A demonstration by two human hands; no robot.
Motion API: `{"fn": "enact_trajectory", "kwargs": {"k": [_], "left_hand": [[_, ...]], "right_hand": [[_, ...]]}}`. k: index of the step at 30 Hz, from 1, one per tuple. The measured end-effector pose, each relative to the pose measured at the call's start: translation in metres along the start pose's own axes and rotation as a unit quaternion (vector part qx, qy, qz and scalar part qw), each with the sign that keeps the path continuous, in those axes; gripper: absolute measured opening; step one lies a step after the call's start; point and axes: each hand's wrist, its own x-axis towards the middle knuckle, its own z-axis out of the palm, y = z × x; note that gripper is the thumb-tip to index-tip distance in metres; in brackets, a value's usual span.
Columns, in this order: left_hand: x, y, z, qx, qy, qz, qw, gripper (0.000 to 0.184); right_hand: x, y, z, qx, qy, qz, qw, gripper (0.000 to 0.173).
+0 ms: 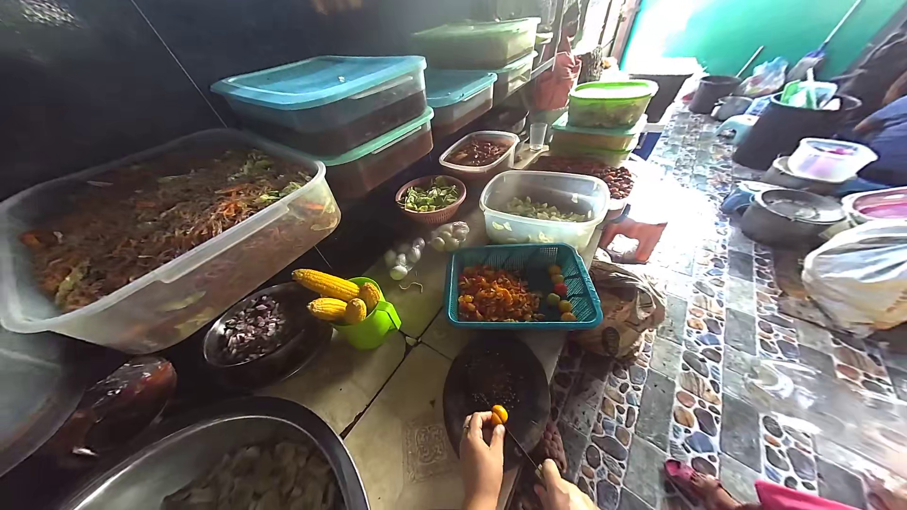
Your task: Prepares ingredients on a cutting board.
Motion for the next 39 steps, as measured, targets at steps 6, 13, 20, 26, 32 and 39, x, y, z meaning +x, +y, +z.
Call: {"fn": "enact_trajectory", "kwargs": {"k": [6, 13, 20, 26, 32, 39], "left_hand": [[0.015, 0.011, -0.004, 0.062, -0.064, -0.021, 0.996, 0.041], [0.005, 0.017, -0.024, 0.167, -0.113, -0.087, 0.976, 0.045], [-0.005, 0.005, -0.028, 0.105, -0.071, -0.046, 0.991, 0.03], [-0.005, 0.004, -0.024, 0.121, -0.061, -0.042, 0.99, 0.028], [-0.005, 0.002, -0.023, 0.12, -0.056, -0.031, 0.991, 0.023], [-0.006, 0.006, -0.023, 0.174, -0.07, -0.033, 0.982, 0.027]], "right_hand": [[0.009, 0.012, -0.023, 0.056, -0.07, -0.009, 0.996, 0.046], [0.008, 0.023, -0.019, 0.031, -0.033, -0.013, 0.999, 0.047], [0.014, -0.012, -0.019, 0.039, -0.027, -0.04, 0.998, 0.046], [0.022, -0.018, -0.009, 0.032, -0.036, -0.044, 0.998, 0.044], [0.005, -0.007, -0.004, -0.019, -0.039, -0.029, 0.999, 0.044], [0.002, -0.015, -0.039, 0.006, -0.013, -0.03, 0.999, 0.046]]}}
